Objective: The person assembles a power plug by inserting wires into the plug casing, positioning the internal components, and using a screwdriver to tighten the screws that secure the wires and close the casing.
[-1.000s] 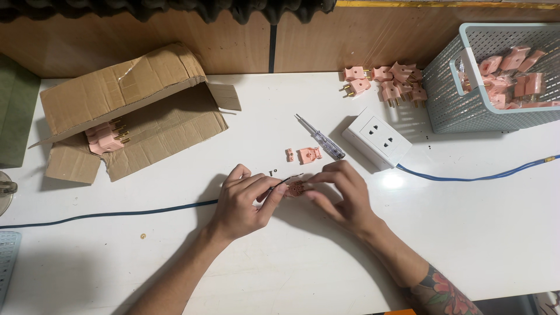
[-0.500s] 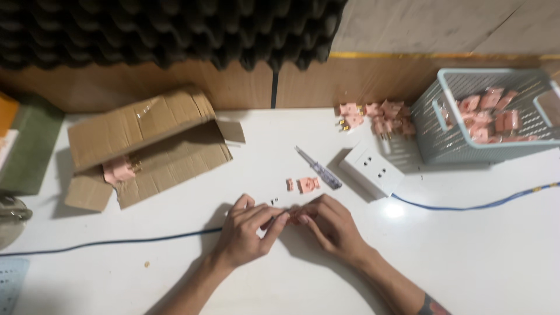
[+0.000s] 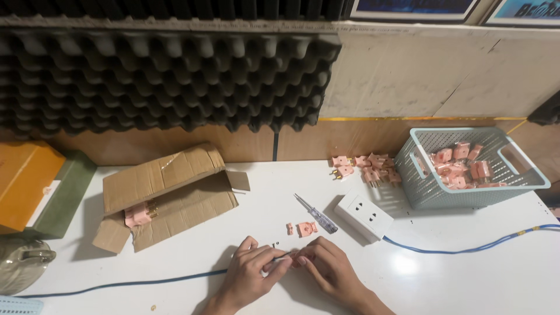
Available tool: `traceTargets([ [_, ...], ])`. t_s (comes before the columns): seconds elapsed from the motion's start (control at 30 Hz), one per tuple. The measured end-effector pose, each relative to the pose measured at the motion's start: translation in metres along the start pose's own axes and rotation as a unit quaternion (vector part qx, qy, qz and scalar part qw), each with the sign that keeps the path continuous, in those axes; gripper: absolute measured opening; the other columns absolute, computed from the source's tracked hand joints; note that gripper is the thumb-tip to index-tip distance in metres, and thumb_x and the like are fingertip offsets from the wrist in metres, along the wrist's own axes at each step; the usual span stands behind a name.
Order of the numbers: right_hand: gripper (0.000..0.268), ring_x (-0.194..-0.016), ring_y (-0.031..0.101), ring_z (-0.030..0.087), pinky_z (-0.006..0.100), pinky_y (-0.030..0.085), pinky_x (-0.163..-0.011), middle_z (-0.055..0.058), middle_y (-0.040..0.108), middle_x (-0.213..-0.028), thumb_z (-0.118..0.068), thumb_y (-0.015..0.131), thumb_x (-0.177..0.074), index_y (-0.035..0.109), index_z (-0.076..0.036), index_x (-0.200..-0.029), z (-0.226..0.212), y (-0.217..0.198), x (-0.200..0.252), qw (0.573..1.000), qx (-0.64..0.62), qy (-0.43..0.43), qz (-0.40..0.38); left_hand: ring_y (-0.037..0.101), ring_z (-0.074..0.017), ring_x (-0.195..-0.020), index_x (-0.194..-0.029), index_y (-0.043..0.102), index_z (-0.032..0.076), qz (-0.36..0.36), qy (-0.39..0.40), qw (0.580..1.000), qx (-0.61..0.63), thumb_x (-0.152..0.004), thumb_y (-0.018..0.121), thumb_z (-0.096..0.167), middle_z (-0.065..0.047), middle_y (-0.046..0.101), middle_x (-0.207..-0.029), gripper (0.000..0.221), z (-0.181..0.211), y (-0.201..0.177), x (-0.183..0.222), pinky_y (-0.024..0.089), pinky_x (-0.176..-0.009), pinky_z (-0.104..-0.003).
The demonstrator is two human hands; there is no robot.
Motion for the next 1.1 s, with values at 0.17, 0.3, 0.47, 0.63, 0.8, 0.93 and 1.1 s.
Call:
traceTargets([
  [0.17,0.019,-0.079,0.072,0.018,0.029,0.057,-0.072,0.004,0.073,-0.094,-0.021,0.066,-0.114,0.082,-0.01,-0.114,0.003,0.004,0.004,1.0,-0.003,0.007,-0.004,0.04,-0.016,-0.052,-0.097,0.079,0.016,0.005,0.008,1.0,-0.008,-0.111,0.077,0.028,0.011,0.071,-0.067,0.018,0.0,0.004,0.003,0.041,-0.072,-0.032],
  [0.3,0.02,-0.08,0.071,0.02,0.03,0.056,-0.072,0.006,0.07,-0.094,-0.019,0.066,-0.114,0.08,-0.005,-0.112,-0.005,0.001,0.002,1.0,-0.003,-0.007,-0.007,0.049,-0.0151,-0.052,-0.099,0.081,0.015,-0.014,0.017,1.0,-0.002,-0.112,0.075,0.028,0.006,0.075,-0.07,0.02,0.004,0.004,0.001,0.04,-0.073,-0.034],
  [0.47,0.018,-0.083,0.071,0.02,0.031,0.057,-0.074,0.006,0.072,-0.095,-0.021,0.067,-0.114,0.079,-0.007,-0.112,0.001,0.003,0.003,1.0,0.003,0.002,-0.018,0.049,-0.0151,-0.052,-0.099,0.081,0.015,-0.021,0.012,1.0,0.008,-0.111,0.078,0.028,0.004,0.073,-0.069,0.018,0.0,0.006,0.003,0.041,-0.075,-0.035],
  [0.63,0.018,-0.081,0.072,0.019,0.03,0.057,-0.073,0.005,0.072,-0.095,-0.021,0.067,-0.114,0.08,-0.008,-0.114,0.0,0.004,0.004,1.0,0.006,0.004,-0.015,0.048,-0.0157,-0.051,-0.097,0.079,0.016,-0.005,0.018,1.0,-0.008,-0.111,0.077,0.027,0.007,0.071,-0.066,0.018,0.003,0.003,0.003,0.041,-0.073,-0.034],
  [0.8,0.019,-0.082,0.072,0.019,0.03,0.057,-0.074,0.005,0.072,-0.095,-0.02,0.066,-0.114,0.08,-0.008,-0.113,-0.003,0.003,0.001,1.0,0.004,-0.003,-0.011,0.05,-0.0164,-0.05,-0.097,0.08,0.016,-0.012,0.016,1.0,-0.012,-0.111,0.076,0.029,0.005,0.07,-0.065,0.02,0.001,0.004,0.003,0.041,-0.075,-0.035],
  [0.93,0.019,-0.081,0.072,0.018,0.03,0.057,-0.073,0.004,0.073,-0.095,-0.021,0.066,-0.114,0.081,-0.01,-0.114,-0.001,0.003,0.001,1.0,0.007,-0.002,-0.014,0.047,-0.0156,-0.049,-0.097,0.079,0.016,-0.013,0.013,1.0,-0.007,-0.112,0.075,0.029,0.01,0.077,-0.069,0.02,0.0,0.005,0.003,0.041,-0.075,-0.034],
  [1.1,0.017,-0.08,0.069,0.019,0.03,0.055,-0.071,0.005,0.07,-0.094,-0.02,0.068,-0.114,0.078,-0.007,-0.11,-0.008,0.001,0.001,1.0,0.011,-0.025,-0.012,0.052,-0.0147,-0.048,-0.099,0.08,0.014,-0.018,0.02,1.0,-0.001,-0.111,0.077,0.029,0.006,0.08,-0.073,0.019,0.001,0.007,0.004,0.042,-0.077,-0.035],
])
Point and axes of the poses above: each hand's wrist, its own x-axis away from the middle knuckle, its own y-axis out of the palm, z = x × y, the point moved 10 cm from there along -x, towards the middle knuckle
